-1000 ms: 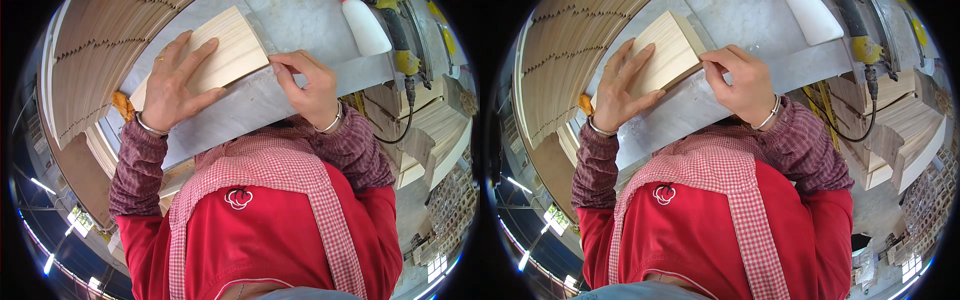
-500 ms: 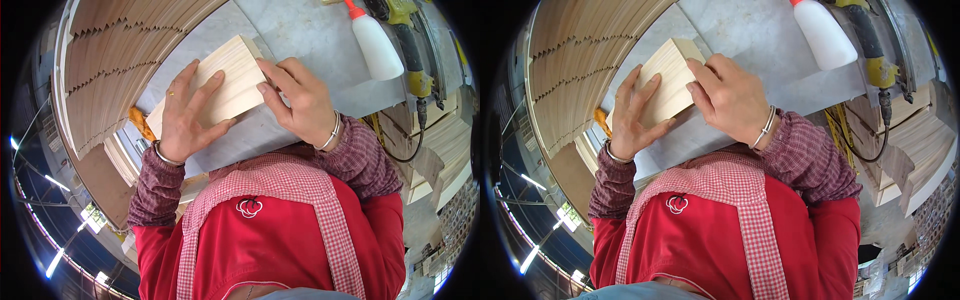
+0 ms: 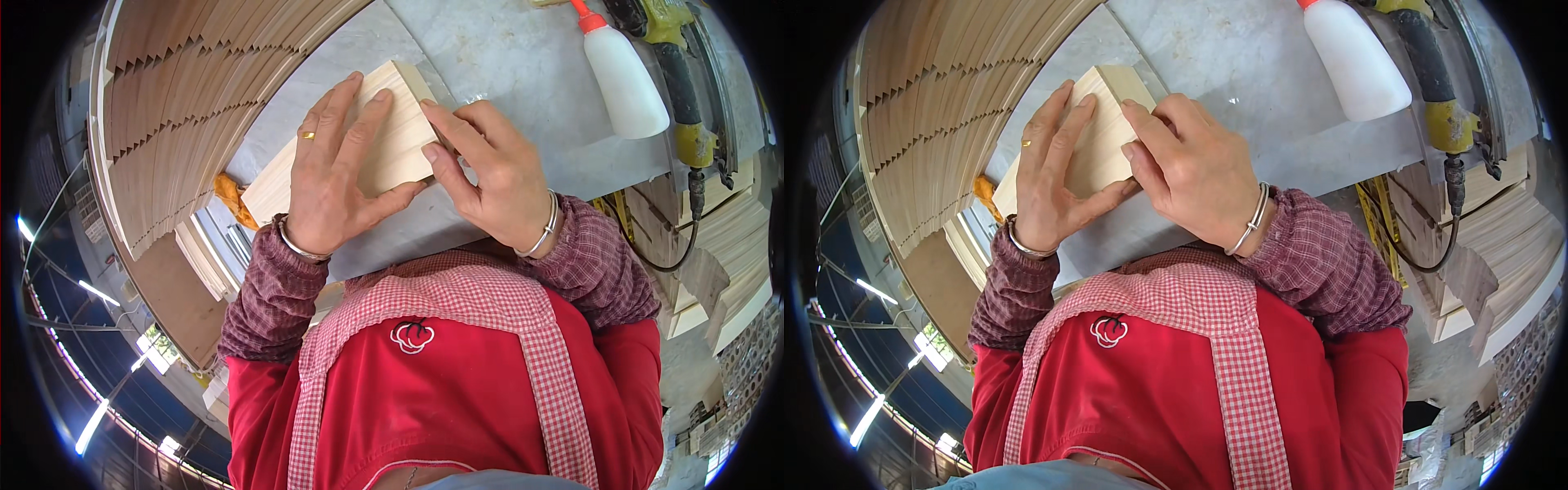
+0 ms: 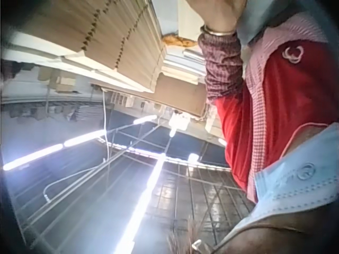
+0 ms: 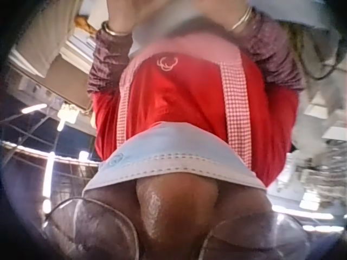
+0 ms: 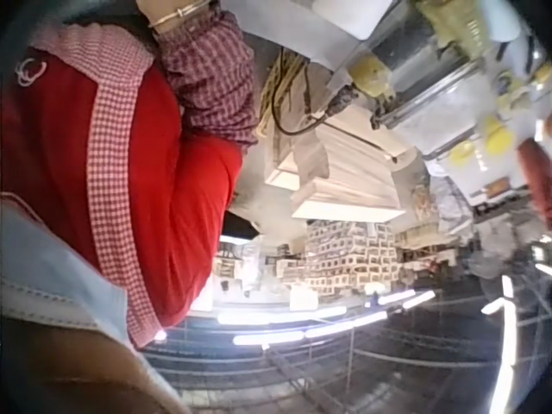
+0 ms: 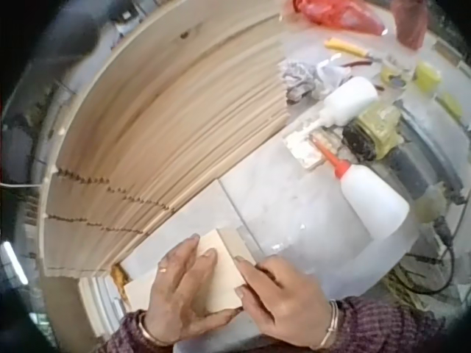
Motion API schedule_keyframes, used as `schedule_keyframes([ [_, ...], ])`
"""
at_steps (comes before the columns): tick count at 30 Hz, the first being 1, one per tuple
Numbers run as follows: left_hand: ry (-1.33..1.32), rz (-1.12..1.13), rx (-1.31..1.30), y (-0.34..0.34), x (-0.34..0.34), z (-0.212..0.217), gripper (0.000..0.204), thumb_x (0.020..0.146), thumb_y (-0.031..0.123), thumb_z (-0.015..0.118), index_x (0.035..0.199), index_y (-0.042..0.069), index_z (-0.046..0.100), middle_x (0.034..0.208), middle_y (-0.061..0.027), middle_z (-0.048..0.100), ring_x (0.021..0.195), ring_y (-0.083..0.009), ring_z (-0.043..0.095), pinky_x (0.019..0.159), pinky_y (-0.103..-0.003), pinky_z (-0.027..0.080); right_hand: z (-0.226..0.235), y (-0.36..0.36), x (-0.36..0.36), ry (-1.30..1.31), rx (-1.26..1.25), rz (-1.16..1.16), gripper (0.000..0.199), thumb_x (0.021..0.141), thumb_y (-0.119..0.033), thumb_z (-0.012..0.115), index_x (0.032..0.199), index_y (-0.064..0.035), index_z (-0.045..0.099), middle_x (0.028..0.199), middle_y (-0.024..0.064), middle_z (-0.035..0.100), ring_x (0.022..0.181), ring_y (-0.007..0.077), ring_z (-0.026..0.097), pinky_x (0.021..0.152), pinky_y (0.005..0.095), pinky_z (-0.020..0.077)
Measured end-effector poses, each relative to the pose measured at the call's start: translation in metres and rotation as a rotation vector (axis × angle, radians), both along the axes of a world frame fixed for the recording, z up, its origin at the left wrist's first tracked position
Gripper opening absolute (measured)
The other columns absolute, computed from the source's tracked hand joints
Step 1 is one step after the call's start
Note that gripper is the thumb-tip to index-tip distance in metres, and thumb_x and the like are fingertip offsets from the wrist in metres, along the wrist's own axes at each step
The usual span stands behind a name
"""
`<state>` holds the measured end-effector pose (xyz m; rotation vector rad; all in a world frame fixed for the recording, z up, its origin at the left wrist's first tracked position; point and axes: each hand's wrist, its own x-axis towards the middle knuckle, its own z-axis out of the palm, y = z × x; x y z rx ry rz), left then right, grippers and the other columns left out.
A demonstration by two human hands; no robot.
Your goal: Apply glue and use a pneumatic nail gun to assemble wooden box components.
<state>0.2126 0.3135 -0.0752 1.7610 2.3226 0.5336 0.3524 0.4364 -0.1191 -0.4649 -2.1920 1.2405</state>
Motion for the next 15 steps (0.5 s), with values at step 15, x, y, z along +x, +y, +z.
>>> schedule_keyframes([
  [15,-0.024,0.005,0.028,0.0,-0.005,-0.003,0.082,0.053,0.037,0.082,0.125,0.011,0.054,0.131,-0.0174,0.044,0.111,-0.0319,0.046,0.094,-0.044,0.036,-0.009,0.003,0.025,0.042,-0.465,0.133,0.03,0.082,0.005,0.054,0.111,0.0009,0.061,0.102,0.0095,0.057,0.076,0.0147,0.053,0.066,0.0213,0.044],
])
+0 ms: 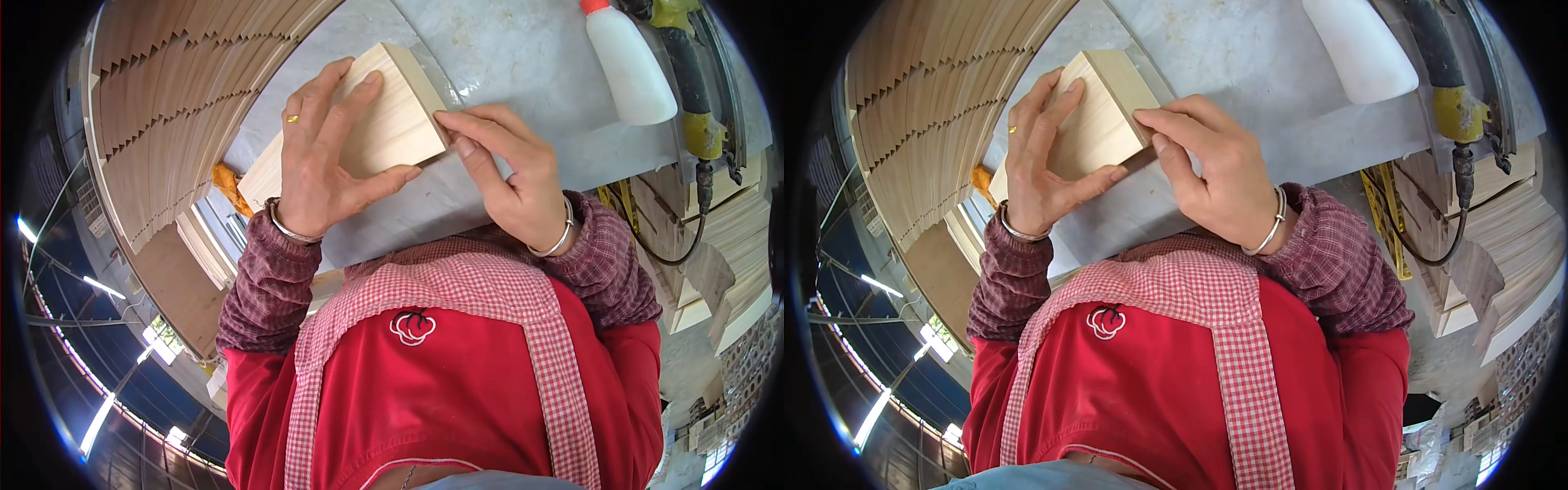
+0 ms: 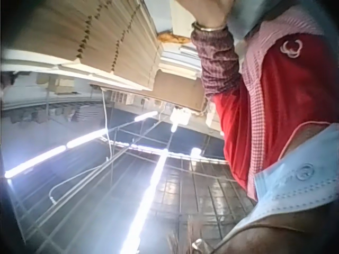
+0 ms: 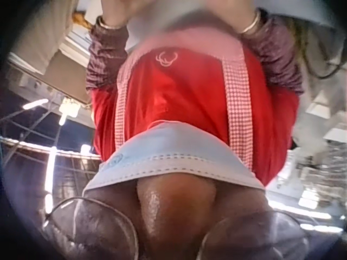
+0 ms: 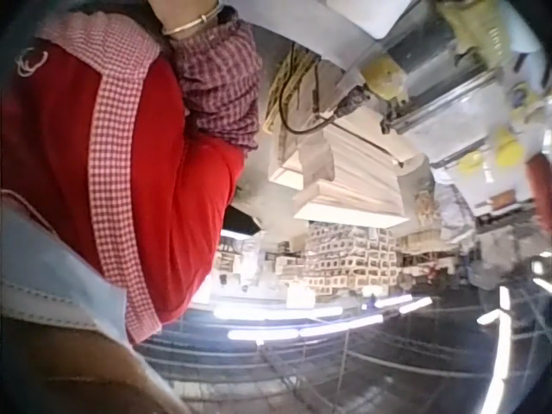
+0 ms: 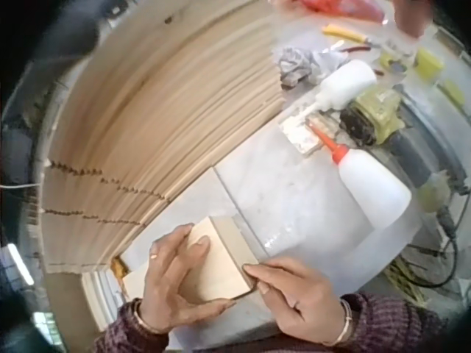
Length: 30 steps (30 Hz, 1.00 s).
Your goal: Apply glue and use a pneumatic nail gun to assemble wooden box components.
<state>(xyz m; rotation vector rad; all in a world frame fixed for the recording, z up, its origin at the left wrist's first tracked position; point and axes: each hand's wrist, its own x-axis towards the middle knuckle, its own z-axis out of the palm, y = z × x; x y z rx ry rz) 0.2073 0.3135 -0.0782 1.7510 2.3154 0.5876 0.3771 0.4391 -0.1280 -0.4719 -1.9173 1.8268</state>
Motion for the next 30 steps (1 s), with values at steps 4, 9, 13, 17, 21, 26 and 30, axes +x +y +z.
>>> schedule_keyframes([
  [4,-0.016,0.008,0.005,0.001,-0.001,-0.001,0.083,0.052,0.037,0.082,0.125,0.012,0.054,0.13,-0.0169,0.045,0.111,-0.0319,0.046,0.094,-0.044,0.036,-0.004,-0.006,0.002,0.069,-0.008,-0.077,0.03,0.076,0.009,0.055,0.103,0.0007,0.064,0.096,0.0079,0.059,0.068,0.0136,0.052,0.058,0.0211,0.0424],
  [9,-0.013,0.009,0.002,0.0,-0.001,-0.001,0.083,0.051,0.038,0.083,0.125,0.013,0.054,0.129,-0.0164,0.045,0.11,-0.0319,0.045,0.094,-0.043,0.037,-0.005,-0.008,0.002,0.099,0.01,-0.096,0.032,0.073,0.01,0.056,0.101,0.0004,0.065,0.095,0.0075,0.059,0.065,0.0134,0.051,0.056,0.0209,0.0418],
  [13,0.011,0.012,-0.002,0.0,0.0,-0.002,0.084,0.05,0.039,0.083,0.125,0.014,0.054,0.129,-0.0162,0.045,0.11,-0.0319,0.045,0.094,-0.043,0.036,-0.003,-0.009,0.005,0.071,0.022,-0.059,0.034,0.075,0.01,0.054,0.106,0.0006,0.063,0.1,0.0092,0.058,0.073,0.0146,0.052,0.062,0.0209,0.0424],
  [17,0.037,0.012,0.003,0.0,0.001,-0.003,0.084,0.05,0.04,0.082,0.125,0.014,0.054,0.129,-0.0159,0.045,0.109,-0.0319,0.045,0.094,-0.043,0.036,0.0,-0.01,0.006,0.056,0.044,-0.044,0.035,0.076,0.01,0.053,0.109,0.0012,0.062,0.104,0.0103,0.057,0.079,0.016,0.053,0.066,0.0217,0.0431],
  [21,0.051,0.011,0.028,0.0,0.001,-0.006,0.084,0.051,0.04,0.081,0.126,0.014,0.054,0.128,-0.0156,0.045,0.109,-0.0319,0.045,0.094,-0.043,0.036,0.002,-0.013,0.004,0.1,0.095,-0.1,0.035,0.07,0.01,0.057,0.103,0.0018,0.063,0.098,0.0086,0.058,0.073,0.0167,0.052,0.061,0.0239,0.0435],
  [26,0.034,-0.002,0.053,0.001,0.0,-0.007,0.084,0.051,0.042,0.081,0.126,0.013,0.054,0.129,-0.0153,0.043,0.108,-0.0315,0.045,0.094,-0.042,0.035,0.004,-0.013,0.005,0.084,0.134,-0.082,0.036,0.069,0.008,0.058,0.104,0.0023,0.063,0.098,0.0091,0.058,0.076,0.0184,0.052,0.065,0.0251,0.0442],
  [30,0.047,-0.012,0.07,0.0,0.0,-0.01,0.083,0.053,0.044,0.079,0.125,0.013,0.054,0.128,-0.0152,0.042,0.107,-0.0304,0.044,0.094,-0.041,0.034,0.01,-0.014,0.004,0.029,0.358,-0.102,0.034,0.07,0.006,0.059,0.104,0.0019,0.063,0.099,0.0094,0.057,0.075,0.0191,0.052,0.066,0.0258,0.0449],
])
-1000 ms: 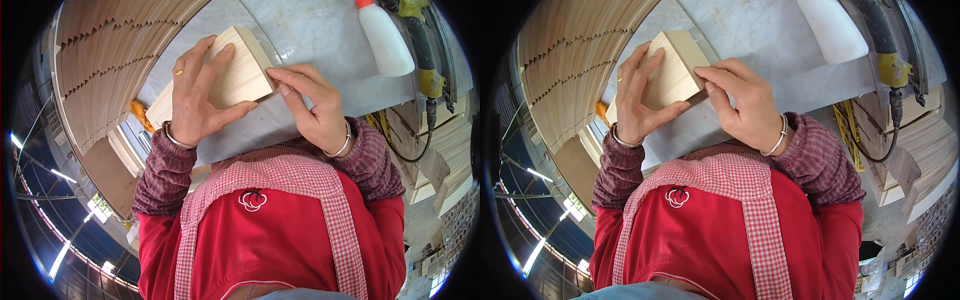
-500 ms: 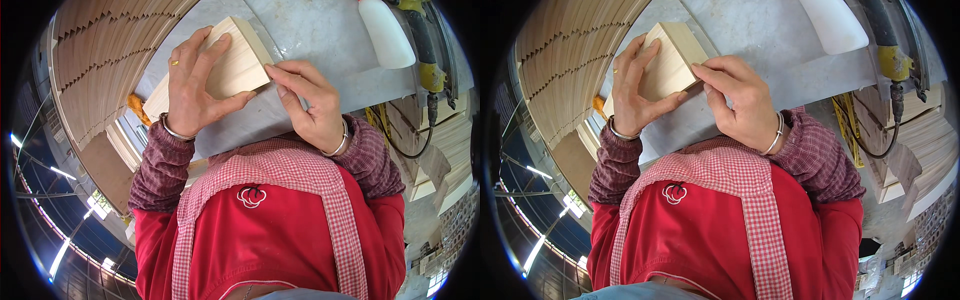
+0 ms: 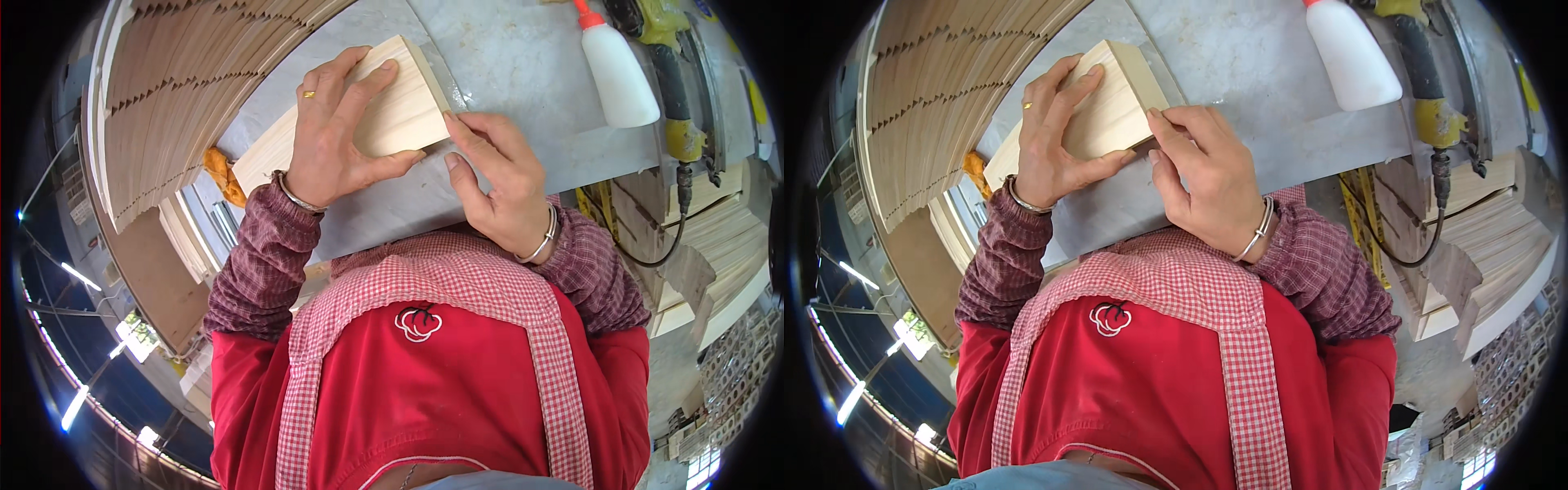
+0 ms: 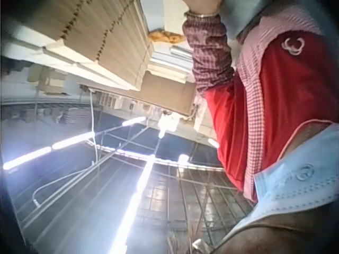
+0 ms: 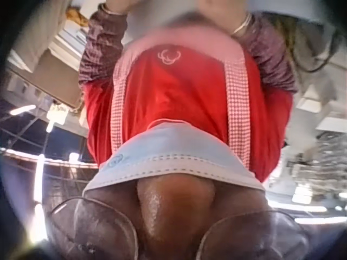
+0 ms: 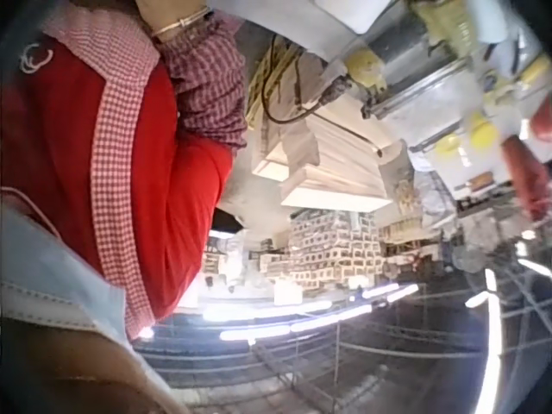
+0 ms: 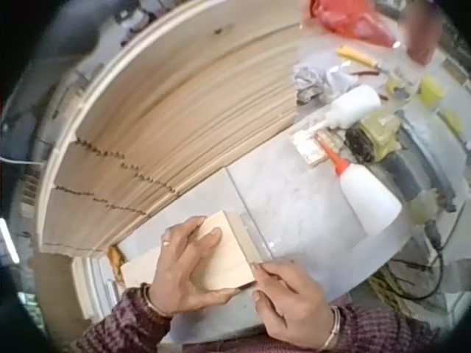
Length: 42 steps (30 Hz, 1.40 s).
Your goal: Apply glue and use a pneumatic nail gun to assemble wooden box components.
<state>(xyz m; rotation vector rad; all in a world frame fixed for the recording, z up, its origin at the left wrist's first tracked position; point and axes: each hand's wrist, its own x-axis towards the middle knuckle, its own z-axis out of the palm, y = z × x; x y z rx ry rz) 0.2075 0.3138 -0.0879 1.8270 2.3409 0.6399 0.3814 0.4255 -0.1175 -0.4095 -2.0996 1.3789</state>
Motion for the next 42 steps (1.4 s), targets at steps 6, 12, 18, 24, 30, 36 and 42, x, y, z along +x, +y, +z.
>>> schedule_keyframes([
  [6,-0.007,0.017,0.069,-0.005,-0.004,-0.008,0.08,0.055,0.046,0.077,0.124,0.013,0.054,0.128,-0.0139,0.042,0.107,-0.03,0.043,0.095,-0.041,0.033,0.017,0.047,0.016,-0.122,0.33,-0.032,0.032,0.073,-0.006,0.066,0.105,-0.0025,0.063,0.102,0.0091,0.062,0.087,0.0229,0.059,0.074,0.0297,0.0481],
  [12,0.029,0.029,0.141,-0.009,-0.002,-0.018,0.075,0.058,0.044,0.076,0.124,0.014,0.053,0.128,-0.012,0.042,0.11,-0.0301,0.042,0.096,-0.041,0.033,0.038,0.192,0.072,-0.774,0.807,-0.447,0.058,0.079,-0.032,0.065,0.126,-0.0017,0.049,0.105,0.0166,0.062,0.093,0.0308,0.059,0.079,0.0357,0.0472],
  [18,0.04,0.05,0.161,-0.009,-0.006,-0.027,0.075,0.06,0.04,0.076,0.126,0.016,0.051,0.132,-0.0109,0.042,0.114,-0.0294,0.041,0.099,-0.04,0.033,0.007,0.227,0.043,-1.076,0.503,-0.444,0.067,0.074,-0.034,0.064,0.129,0.0001,0.044,0.105,0.0198,0.061,0.096,0.0343,0.059,0.081,0.0391,0.0465],
  [24,0.037,0.085,0.106,-0.013,-0.003,-0.016,0.073,0.062,0.044,0.072,0.126,0.015,0.051,0.132,-0.0113,0.042,0.115,-0.0303,0.04,0.1,-0.04,0.033,0.084,0.186,0.045,-1.071,0.441,-0.377,0.046,0.073,-0.026,0.064,0.106,0.0049,0.054,0.077,0.0163,0.063,0.065,0.025,0.06,0.061,0.0327,0.048],
  [30,-0.047,-0.034,0.196,-0.01,-0.01,-0.022,0.073,0.065,0.051,0.07,0.12,0.007,0.051,0.124,-0.0209,0.043,0.107,-0.0376,0.043,0.098,-0.044,0.033,0.157,0.065,0.035,-0.961,0.027,-0.105,0.029,0.07,-0.018,0.068,0.087,0.0031,0.059,0.06,0.0065,0.058,0.043,0.0119,0.048,0.041,0.0241,0.038],
  [36,-0.056,-0.045,0.224,-0.005,-0.009,-0.021,0.074,0.063,0.05,0.07,0.118,0.004,0.052,0.123,-0.0226,0.044,0.105,-0.0377,0.043,0.096,-0.044,0.034,0.154,0.028,0.014,-0.91,-0.043,0.134,0.02,0.07,-0.012,0.065,0.083,0.0022,0.06,0.054,0.0021,0.056,0.041,0.0104,0.048,0.039,0.0216,0.0373],
  [42,0.048,0.09,0.072,-0.01,0.0,-0.014,0.073,0.063,0.044,0.07,0.126,0.014,0.051,0.131,-0.0127,0.043,0.116,-0.0314,0.04,0.101,-0.039,0.033,0.176,0.053,-0.006,-0.942,-0.094,0.154,0.016,0.069,-0.007,0.063,0.081,0.0014,0.059,0.052,0.0035,0.053,0.039,0.0105,0.046,0.039,0.0201,0.0362],
])
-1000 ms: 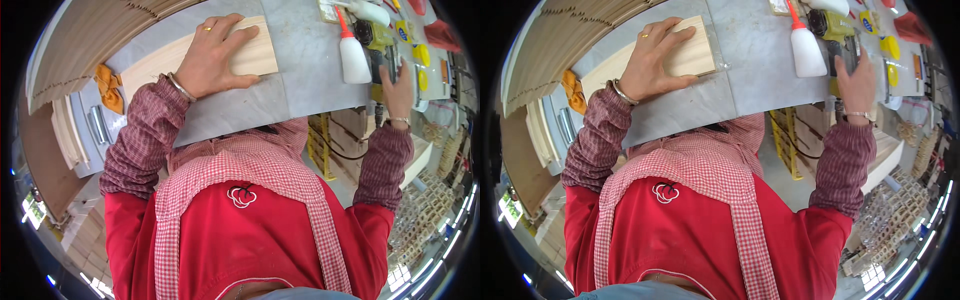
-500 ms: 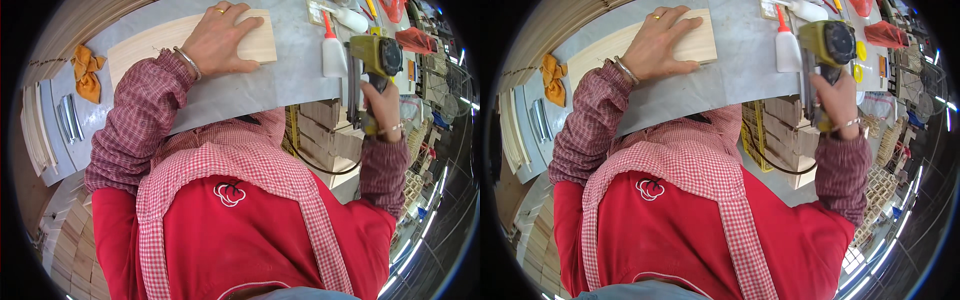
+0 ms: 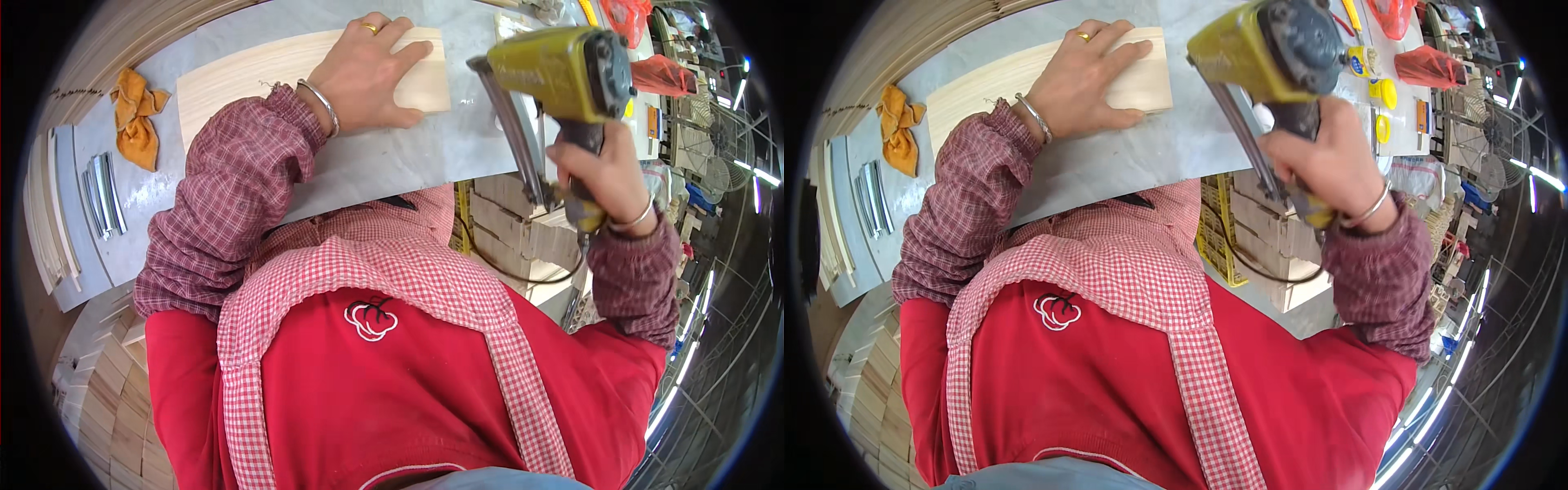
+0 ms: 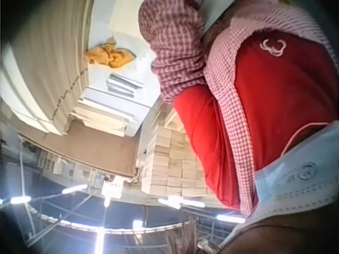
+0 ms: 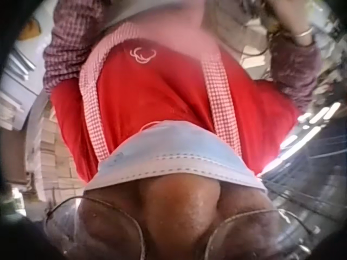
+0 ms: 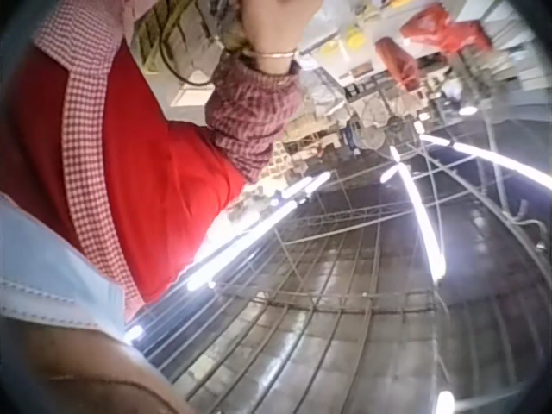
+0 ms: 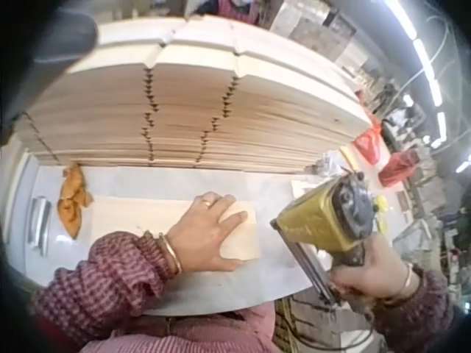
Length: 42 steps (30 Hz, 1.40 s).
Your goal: Apply glue and use a pneumatic nail gun to assemble wooden box components.
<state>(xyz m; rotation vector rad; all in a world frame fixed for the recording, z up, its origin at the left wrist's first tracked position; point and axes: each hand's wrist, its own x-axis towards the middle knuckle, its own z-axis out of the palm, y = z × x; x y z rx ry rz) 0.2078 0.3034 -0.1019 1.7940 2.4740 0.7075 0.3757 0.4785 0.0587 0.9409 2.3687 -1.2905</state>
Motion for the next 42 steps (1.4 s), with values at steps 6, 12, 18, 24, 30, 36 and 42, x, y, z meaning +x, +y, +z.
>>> schedule_keyframes([
  [6,0.062,0.009,0.096,0.002,0.0,-0.018,0.07,0.063,0.044,0.068,0.123,0.012,0.052,0.129,-0.015,0.045,0.116,-0.0326,0.04,0.102,-0.039,0.03,0.004,0.012,-0.058,0.025,0.205,0.13,0.012,0.072,-0.007,0.065,0.079,0.0016,0.06,0.052,0.0026,0.053,0.041,0.0094,0.044,0.041,0.0206,0.0351],
  [12,0.062,0.002,0.121,0.003,0.0,-0.017,0.067,0.064,0.046,0.067,0.12,0.011,0.054,0.128,-0.017,0.046,0.117,-0.0333,0.04,0.102,-0.039,0.027,-0.008,0.014,-0.072,0.005,0.223,0.216,0.019,0.07,-0.013,0.064,0.081,0.0024,0.06,0.052,0.0035,0.053,0.038,0.0098,0.043,0.038,0.0215,0.0327],
  [18,0.062,0.009,0.128,0.002,-0.001,-0.021,0.068,0.063,0.046,0.067,0.119,0.01,0.055,0.128,-0.0176,0.046,0.116,-0.0337,0.04,0.102,-0.04,0.027,-0.004,0.022,-0.07,-0.027,0.177,0.198,0.019,0.072,-0.013,0.065,0.083,0.0022,0.061,0.052,0.0037,0.053,0.038,0.0093,0.043,0.038,0.0213,0.0328],
  [24,0.059,0.002,0.124,0.004,-0.001,-0.02,0.068,0.062,0.046,0.066,0.119,0.01,0.055,0.128,-0.0179,0.046,0.115,-0.0337,0.04,0.103,-0.04,0.026,-0.003,0.022,-0.065,-0.002,0.137,0.159,0.019,0.072,-0.013,0.065,0.083,0.002,0.062,0.052,0.0035,0.053,0.038,0.0087,0.043,0.038,0.0211,0.0326],
  [30,0.057,-0.002,0.14,0.004,0.0,-0.021,0.068,0.062,0.046,0.066,0.118,0.009,0.055,0.128,-0.0179,0.046,0.114,-0.0334,0.04,0.103,-0.04,0.026,-0.007,0.023,-0.065,-0.01,0.147,0.173,0.018,0.071,-0.012,0.066,0.083,0.0018,0.062,0.052,0.0032,0.053,0.038,0.0085,0.043,0.037,0.0209,0.0321],
  [36,0.064,0.0,0.147,0.004,0.0,-0.021,0.068,0.062,0.046,0.066,0.118,0.009,0.055,0.127,-0.0177,0.046,0.113,-0.0332,0.04,0.102,-0.04,0.026,-0.011,0.029,-0.062,-0.026,0.197,0.249,0.02,0.07,-0.01,0.067,0.086,0.0005,0.062,0.055,0.0029,0.055,0.038,0.0086,0.043,0.037,0.0208,0.0318],
  [42,0.052,0.001,0.148,0.003,-0.002,-0.02,0.066,0.062,0.046,0.067,0.116,0.01,0.056,0.128,-0.0171,0.046,0.114,-0.0334,0.041,0.102,-0.039,0.026,-0.001,0.015,-0.047,-0.033,0.157,0.124,0.027,0.068,-0.005,0.067,0.094,-0.0006,0.061,0.059,0.0027,0.056,0.04,0.0088,0.043,0.038,0.0208,0.033],
])
